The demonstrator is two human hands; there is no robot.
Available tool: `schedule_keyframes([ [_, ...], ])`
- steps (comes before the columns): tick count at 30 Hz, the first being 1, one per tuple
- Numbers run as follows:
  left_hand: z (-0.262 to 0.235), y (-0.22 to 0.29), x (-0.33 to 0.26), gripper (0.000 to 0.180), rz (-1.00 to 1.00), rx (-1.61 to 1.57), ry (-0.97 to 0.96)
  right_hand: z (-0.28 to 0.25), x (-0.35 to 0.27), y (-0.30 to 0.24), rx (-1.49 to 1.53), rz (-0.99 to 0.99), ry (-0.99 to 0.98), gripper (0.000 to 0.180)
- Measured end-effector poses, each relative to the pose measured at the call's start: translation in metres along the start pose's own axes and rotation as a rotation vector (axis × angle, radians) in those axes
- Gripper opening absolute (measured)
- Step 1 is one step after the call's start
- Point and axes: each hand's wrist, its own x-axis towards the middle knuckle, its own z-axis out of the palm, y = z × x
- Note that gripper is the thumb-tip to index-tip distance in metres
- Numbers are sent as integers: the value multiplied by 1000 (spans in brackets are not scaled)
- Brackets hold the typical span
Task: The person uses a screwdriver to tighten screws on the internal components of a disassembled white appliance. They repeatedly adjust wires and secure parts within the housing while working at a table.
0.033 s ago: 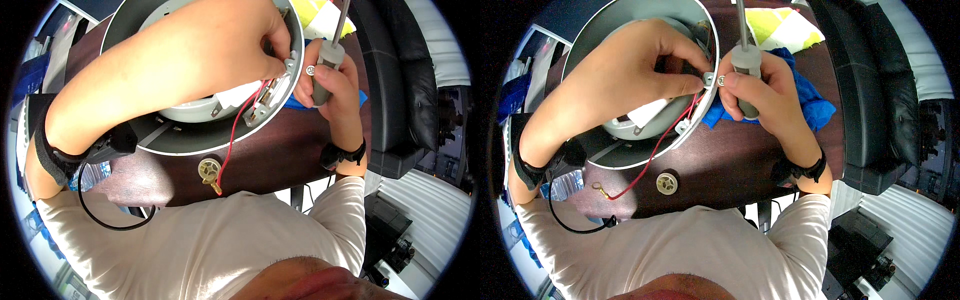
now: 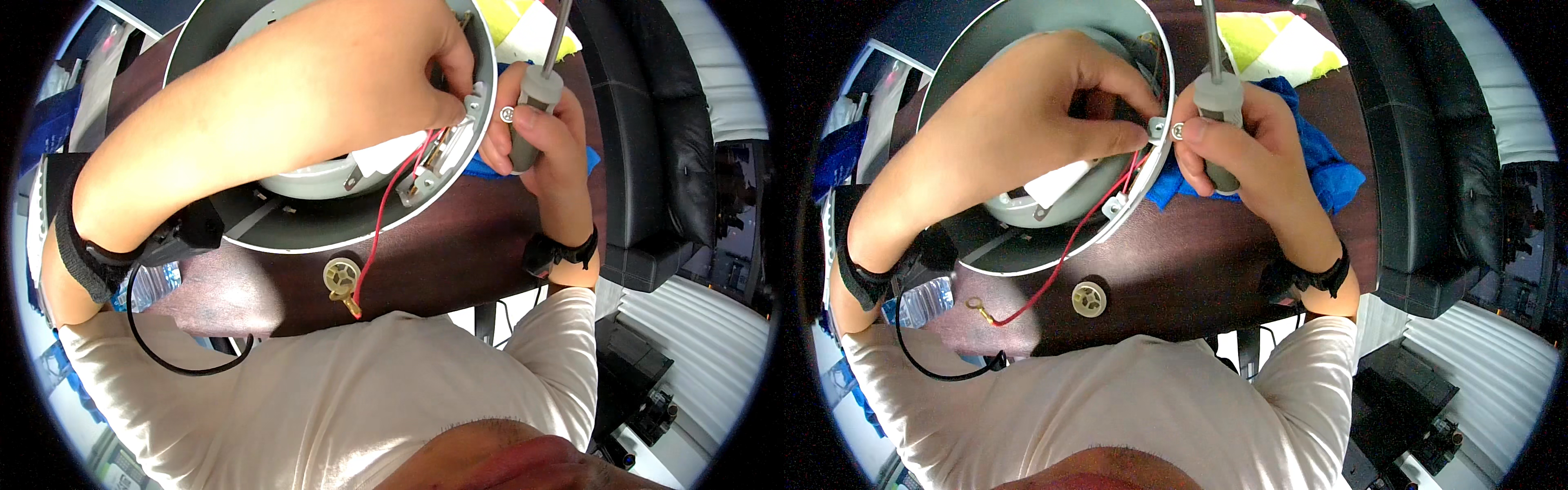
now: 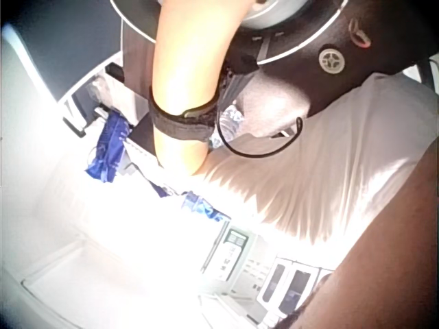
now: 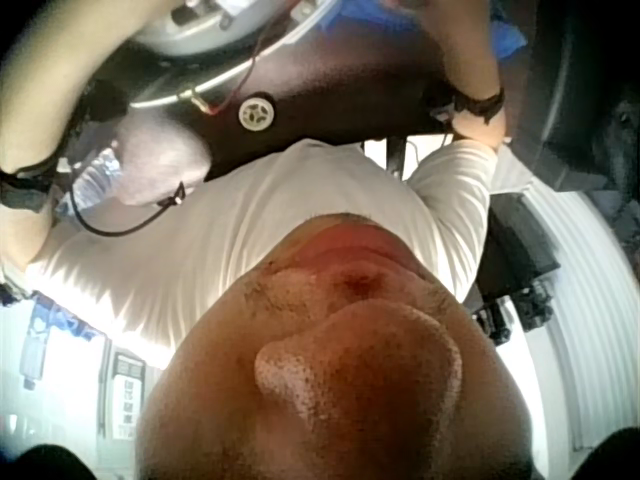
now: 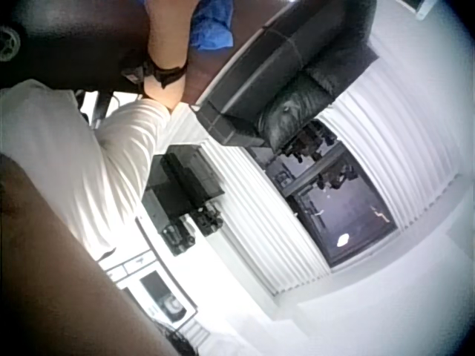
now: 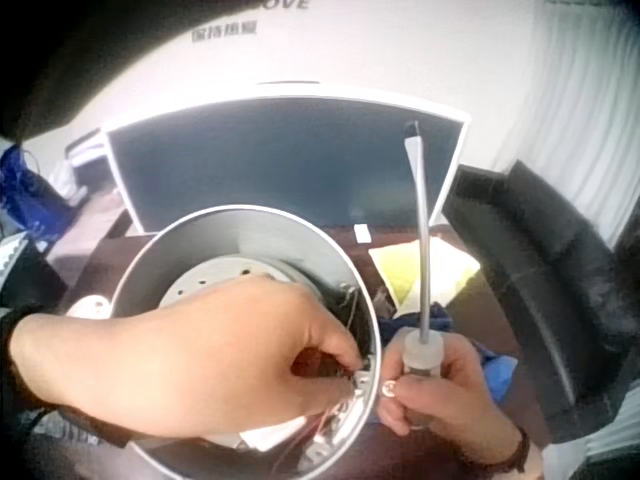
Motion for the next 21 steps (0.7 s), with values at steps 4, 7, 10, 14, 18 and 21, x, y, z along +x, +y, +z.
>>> schedule_keyframes([
  [4,1,3,2,11,39,6,23,-1,0,-1,6,1,-7,13],
  [7,0,8,5,11,37,55,-4,-2,1,0,25,-12,-13,12],
  [10,0,11,4,13,-70,164,-54,-2,1,1,21,-22,-19,11],
  [14,3,8,5,14,-19,28,7,-1,2,1,0,-26,-25,9],
  [18,2,8,5,14,41,87,43,1,1,0,7,-8,-11,7],
  [21,1,17,3,16,-41,155,-22,3,-1,-2,-33,13,5,8],
])
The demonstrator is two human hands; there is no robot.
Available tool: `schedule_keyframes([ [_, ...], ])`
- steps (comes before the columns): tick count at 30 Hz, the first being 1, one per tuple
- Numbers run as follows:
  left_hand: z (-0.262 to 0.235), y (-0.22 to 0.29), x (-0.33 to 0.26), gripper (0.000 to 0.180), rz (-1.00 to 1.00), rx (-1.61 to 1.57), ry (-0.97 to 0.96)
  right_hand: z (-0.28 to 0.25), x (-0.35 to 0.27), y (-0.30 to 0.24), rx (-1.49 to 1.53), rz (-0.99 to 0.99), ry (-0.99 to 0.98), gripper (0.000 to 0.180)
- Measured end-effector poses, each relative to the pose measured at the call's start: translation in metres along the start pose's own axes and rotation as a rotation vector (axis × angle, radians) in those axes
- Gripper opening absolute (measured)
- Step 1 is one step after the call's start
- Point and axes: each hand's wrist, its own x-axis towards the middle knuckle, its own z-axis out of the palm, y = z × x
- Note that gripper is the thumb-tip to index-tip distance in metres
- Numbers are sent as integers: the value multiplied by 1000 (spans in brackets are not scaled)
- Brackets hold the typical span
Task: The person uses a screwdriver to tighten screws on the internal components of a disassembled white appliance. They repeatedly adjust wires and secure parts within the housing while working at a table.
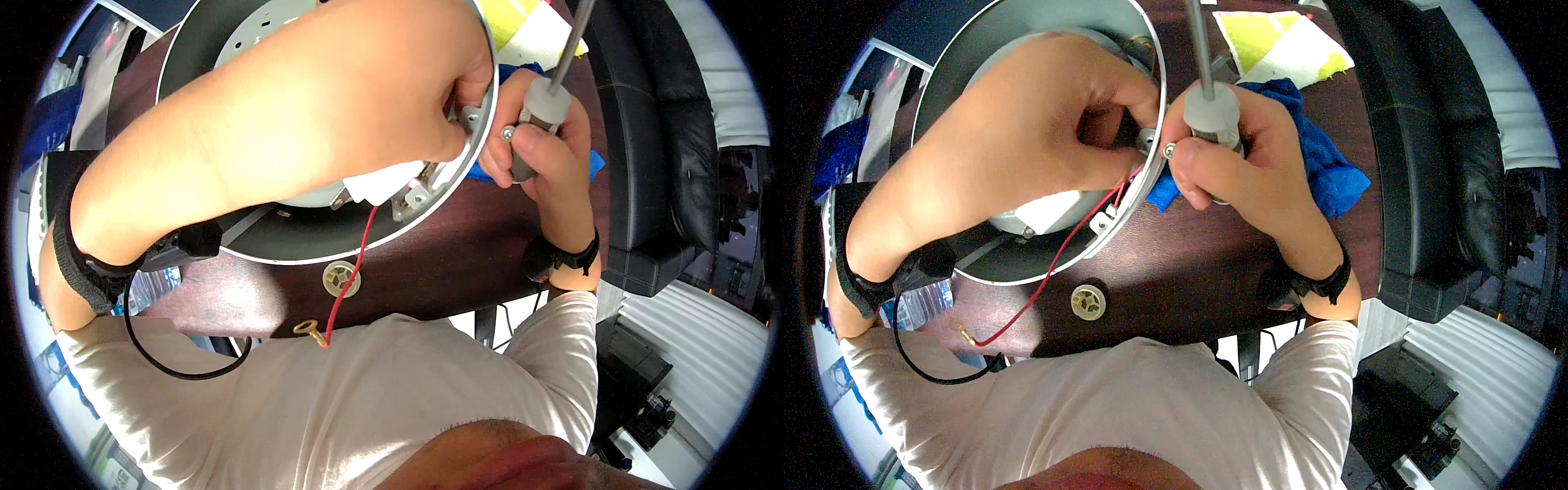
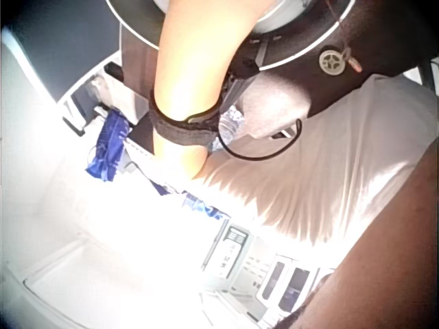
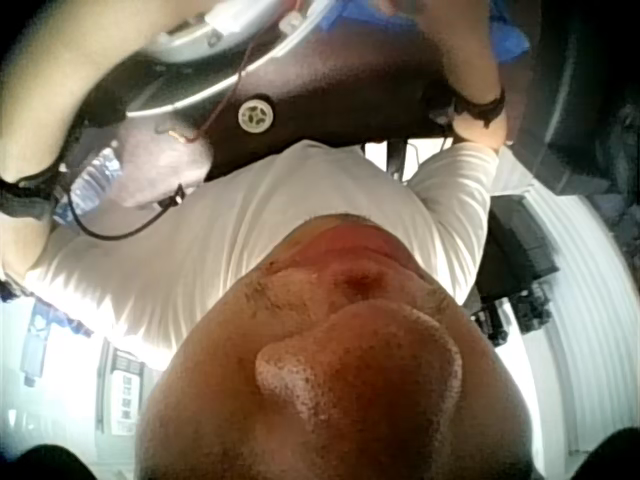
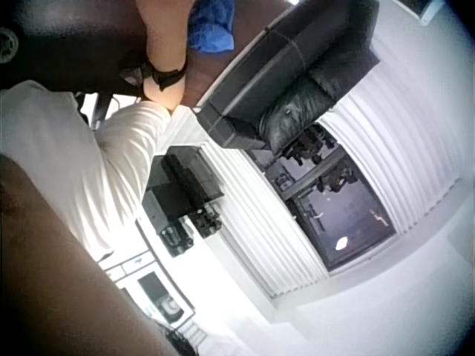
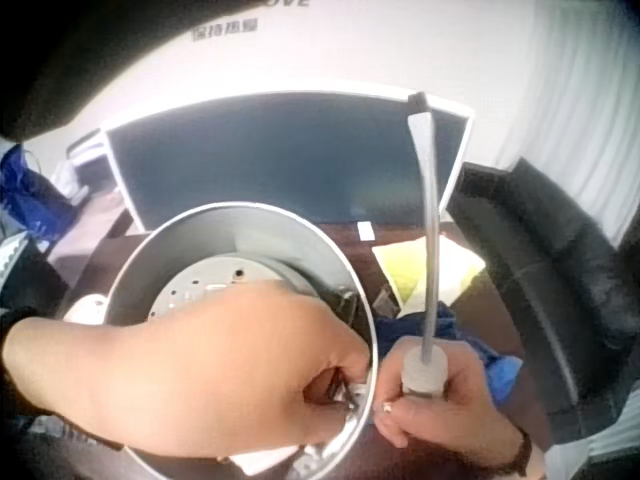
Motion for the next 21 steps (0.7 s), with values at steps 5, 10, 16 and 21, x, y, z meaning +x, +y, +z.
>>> schedule_keyframes([
  [5,11,7,-7,17,173,262,178,2,0,0,-11,-35,-2,10],
  [10,18,-18,1,14,378,366,376,3,0,1,-35,-68,-30,12],
  [16,25,-28,-6,13,305,304,337,3,2,5,-38,-99,-28,14],
  [21,27,-33,-4,11,368,304,386,1,3,6,-65,-124,-42,16],
])
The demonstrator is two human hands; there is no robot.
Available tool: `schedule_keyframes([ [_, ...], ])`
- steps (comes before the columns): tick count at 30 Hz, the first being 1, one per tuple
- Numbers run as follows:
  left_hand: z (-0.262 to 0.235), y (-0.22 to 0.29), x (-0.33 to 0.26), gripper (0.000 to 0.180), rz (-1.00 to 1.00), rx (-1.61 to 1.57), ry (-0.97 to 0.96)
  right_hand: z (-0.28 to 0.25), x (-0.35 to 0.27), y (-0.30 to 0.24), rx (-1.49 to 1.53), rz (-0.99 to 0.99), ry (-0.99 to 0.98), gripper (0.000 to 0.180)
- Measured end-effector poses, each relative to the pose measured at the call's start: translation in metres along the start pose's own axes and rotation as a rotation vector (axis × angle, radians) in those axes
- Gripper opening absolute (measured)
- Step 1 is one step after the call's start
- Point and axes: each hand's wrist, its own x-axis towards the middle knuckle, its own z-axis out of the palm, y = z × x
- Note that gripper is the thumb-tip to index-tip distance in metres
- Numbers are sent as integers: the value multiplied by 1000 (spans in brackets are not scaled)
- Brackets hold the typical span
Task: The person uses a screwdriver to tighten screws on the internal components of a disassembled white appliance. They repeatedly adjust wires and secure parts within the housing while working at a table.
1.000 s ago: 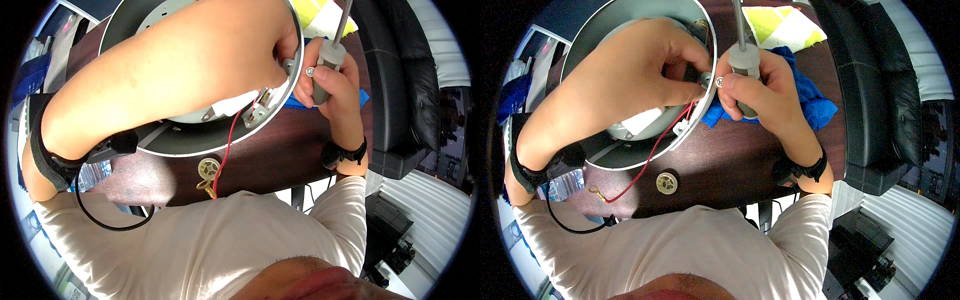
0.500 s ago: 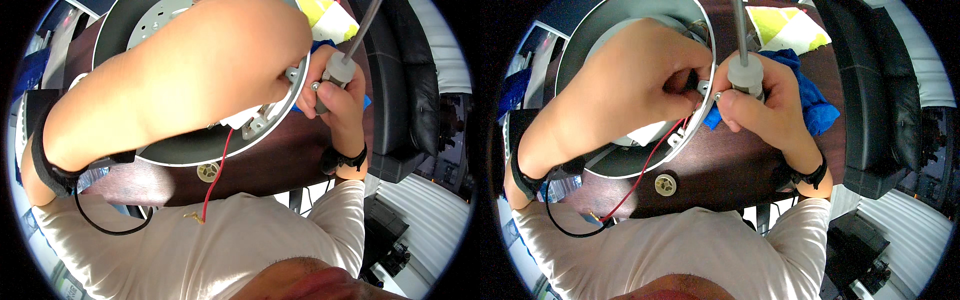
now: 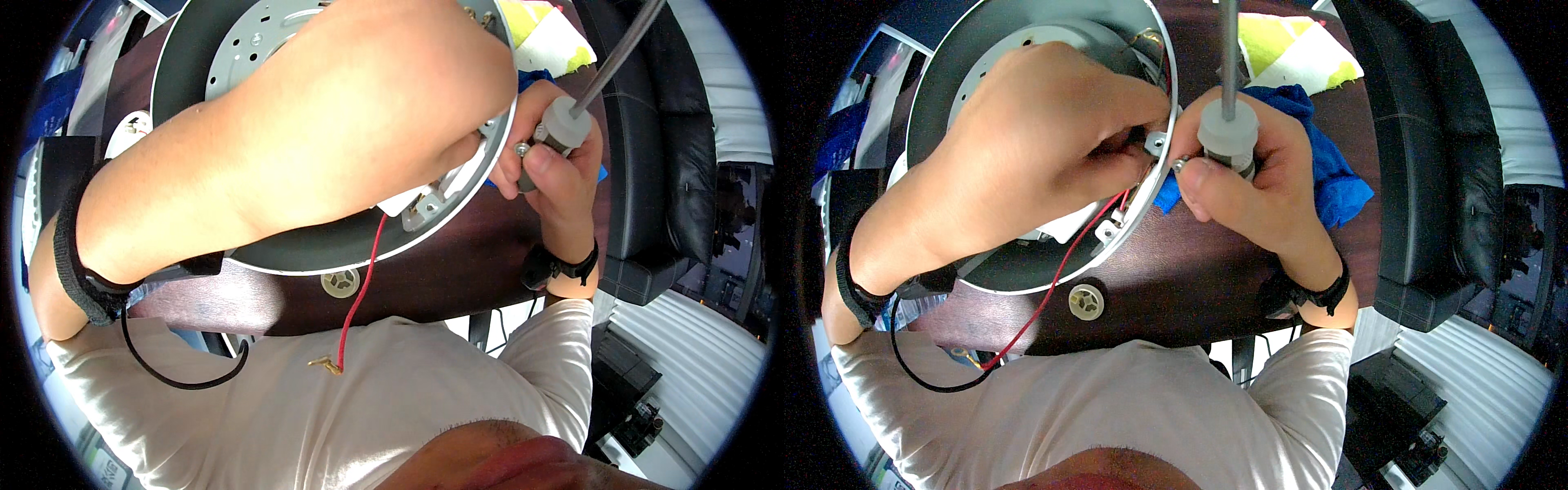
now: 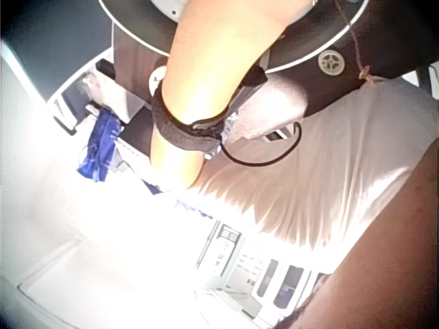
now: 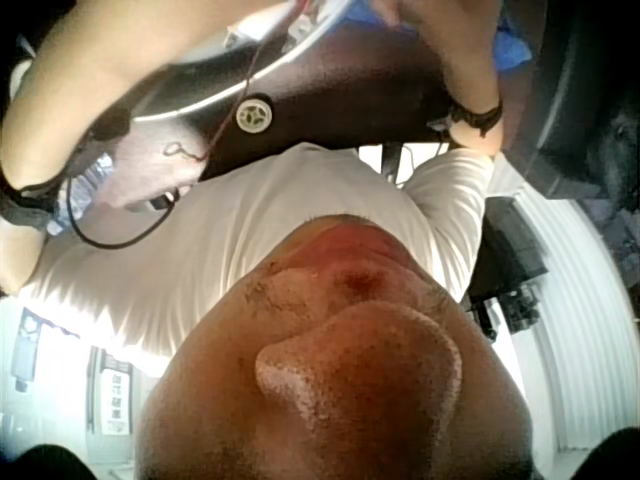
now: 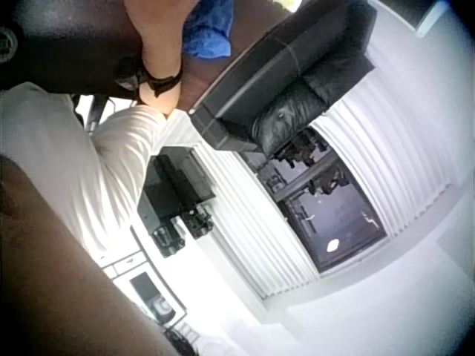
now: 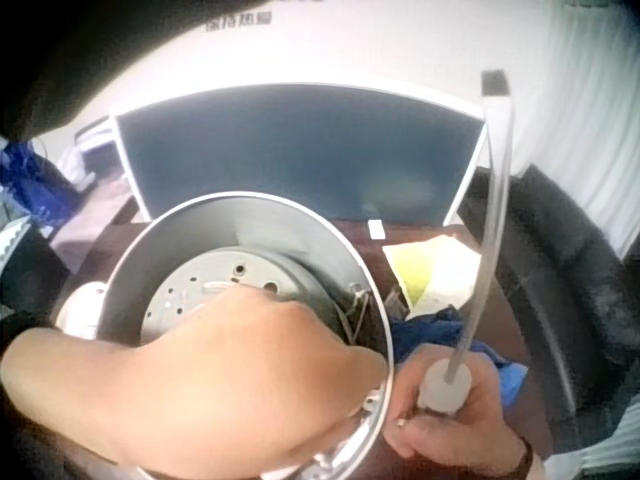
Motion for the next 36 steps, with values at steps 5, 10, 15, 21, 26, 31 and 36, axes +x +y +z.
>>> schedule_keyframes([
  [5,-1,0,1,12,23,64,-3,1,0,4,24,-25,6,16],
  [10,-3,4,0,14,-16,97,-21,2,0,7,56,-48,-1,16],
  [15,-12,9,8,14,-87,-13,-85,1,-1,6,36,-45,0,16],
  [21,-23,34,12,15,-96,37,-97,1,0,6,-5,-60,-6,16],
  [26,-16,32,2,15,-136,-2,-56,2,0,5,9,-58,-10,17],
  [31,7,6,0,15,-151,81,-108,3,0,6,52,-43,0,16],
  [36,-18,24,5,16,-99,-28,-104,4,-1,5,57,-35,-2,15],
])
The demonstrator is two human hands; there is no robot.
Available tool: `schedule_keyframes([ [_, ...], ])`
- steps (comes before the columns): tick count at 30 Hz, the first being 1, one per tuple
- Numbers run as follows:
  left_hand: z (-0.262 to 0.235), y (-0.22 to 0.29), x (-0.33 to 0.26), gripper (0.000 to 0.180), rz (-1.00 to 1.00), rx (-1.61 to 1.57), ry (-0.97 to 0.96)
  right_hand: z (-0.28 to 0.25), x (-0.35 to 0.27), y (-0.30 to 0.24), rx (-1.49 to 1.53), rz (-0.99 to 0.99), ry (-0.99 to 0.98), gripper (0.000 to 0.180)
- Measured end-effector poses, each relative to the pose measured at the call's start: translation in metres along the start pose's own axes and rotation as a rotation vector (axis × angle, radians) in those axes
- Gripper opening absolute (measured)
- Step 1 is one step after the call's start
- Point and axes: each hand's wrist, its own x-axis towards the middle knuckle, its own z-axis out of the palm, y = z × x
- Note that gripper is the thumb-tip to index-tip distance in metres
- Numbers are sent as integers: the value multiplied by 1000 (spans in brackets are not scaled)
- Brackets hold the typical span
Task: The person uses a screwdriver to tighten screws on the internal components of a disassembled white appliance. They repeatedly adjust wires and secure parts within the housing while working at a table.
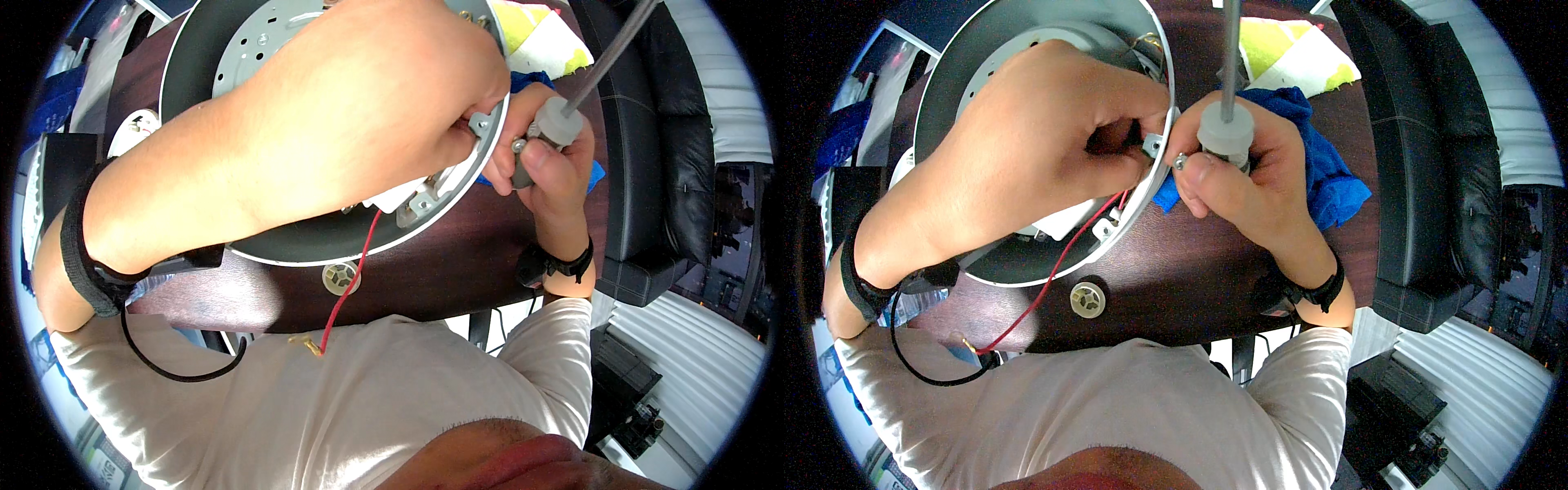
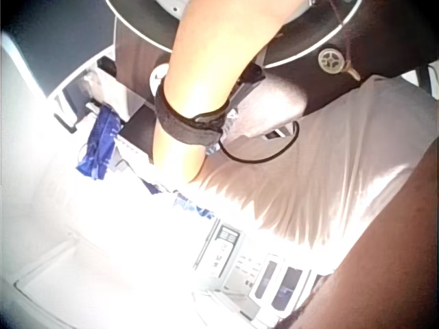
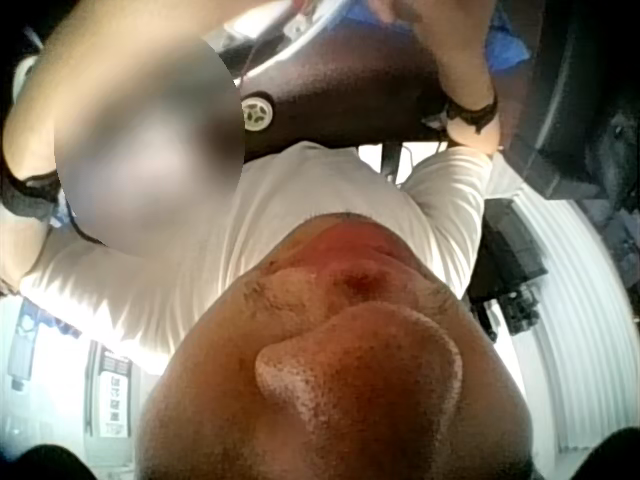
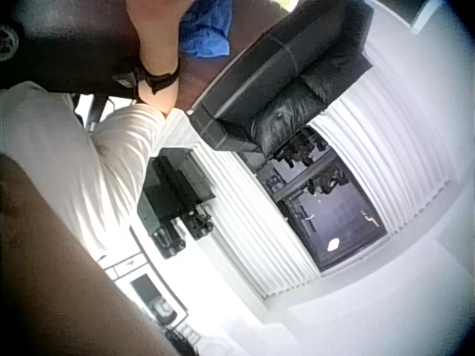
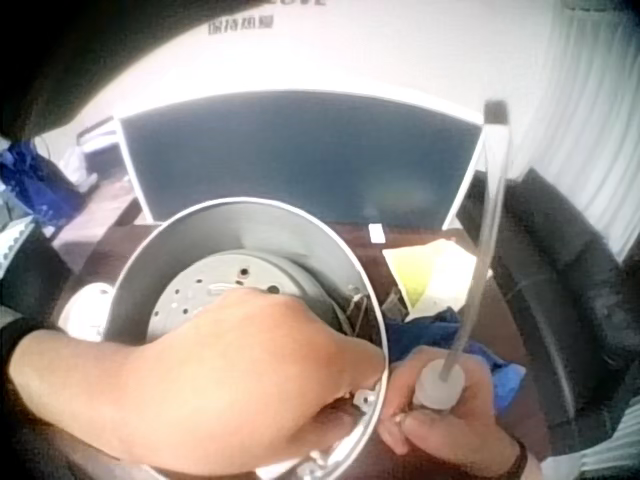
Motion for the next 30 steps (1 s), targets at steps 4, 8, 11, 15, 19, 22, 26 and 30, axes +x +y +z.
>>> schedule_keyframes([
  [4,-5,3,1,17,-31,20,-56,-1,0,-4,-31,18,-12,13],
  [8,-10,-11,5,19,27,-74,-81,0,1,-5,-36,14,-3,13],
  [11,-13,-18,5,19,-17,-149,-140,0,2,-4,-3,19,-8,14],
  [15,-10,-21,3,19,0,-175,-146,-3,3,-1,-4,15,-21,14],
  [19,-2,-25,5,18,127,-162,-32,-5,1,-1,-21,38,-15,13],
  [22,-2,-25,5,17,93,-176,-40,-4,1,-3,-37,47,-2,12],
  [26,-3,-20,2,19,-21,-222,-126,-5,-3,-10,-151,106,81,12],
  [30,4,-11,-1,20,30,-115,-114,-16,-13,-7,-291,199,273,16],
])
